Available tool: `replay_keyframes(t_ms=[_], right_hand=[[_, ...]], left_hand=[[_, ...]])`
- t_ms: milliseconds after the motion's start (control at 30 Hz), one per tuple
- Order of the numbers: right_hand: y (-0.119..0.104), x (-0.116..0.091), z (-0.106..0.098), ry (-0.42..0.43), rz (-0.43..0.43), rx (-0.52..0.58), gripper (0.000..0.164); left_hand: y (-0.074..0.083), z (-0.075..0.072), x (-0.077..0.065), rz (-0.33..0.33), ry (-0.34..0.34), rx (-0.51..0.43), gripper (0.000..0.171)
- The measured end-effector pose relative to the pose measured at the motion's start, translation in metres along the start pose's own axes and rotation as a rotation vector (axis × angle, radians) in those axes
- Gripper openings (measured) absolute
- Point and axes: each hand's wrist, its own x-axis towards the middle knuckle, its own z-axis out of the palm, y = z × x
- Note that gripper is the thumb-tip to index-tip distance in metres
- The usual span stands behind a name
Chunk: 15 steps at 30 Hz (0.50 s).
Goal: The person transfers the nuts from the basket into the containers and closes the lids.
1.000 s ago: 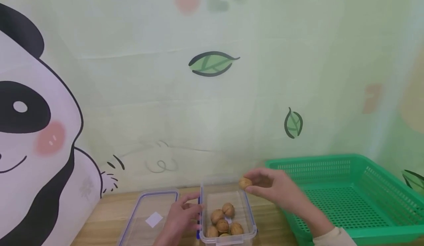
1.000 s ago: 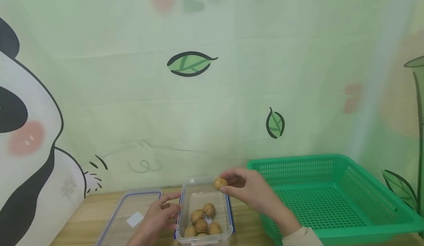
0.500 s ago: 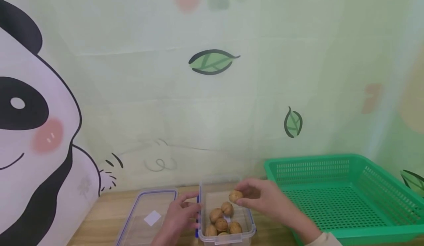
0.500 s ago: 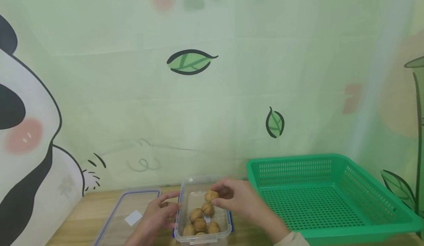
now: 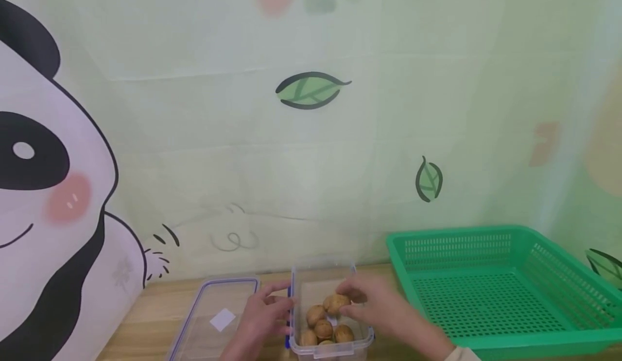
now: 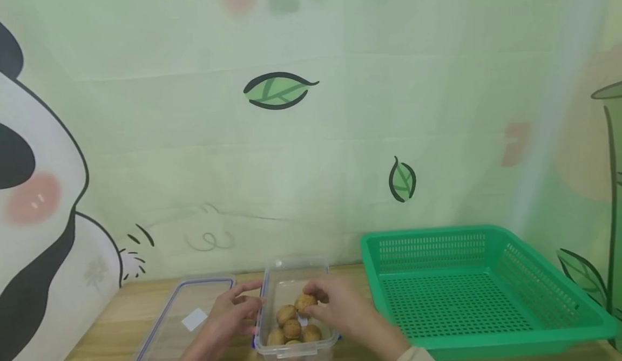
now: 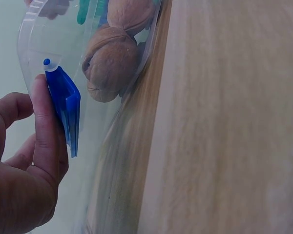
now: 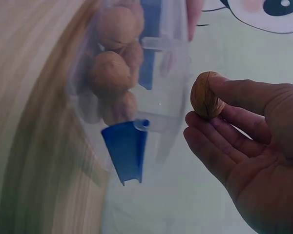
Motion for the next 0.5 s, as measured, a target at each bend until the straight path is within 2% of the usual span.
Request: replay_keyframes(t_ms=[233,500], right_hand=[[0.004,0.001,0.015,0.007,-0.053,-0.205,0.022],[0.01,0.002,0.029,-0.014,-0.074,-0.321,0.024]], left_hand=[[0.001,0.0,0.0,0.001,0.001,0.008,0.055],[0.002,0.001,-0.002,0.014,-0.001,0.0,0.055]])
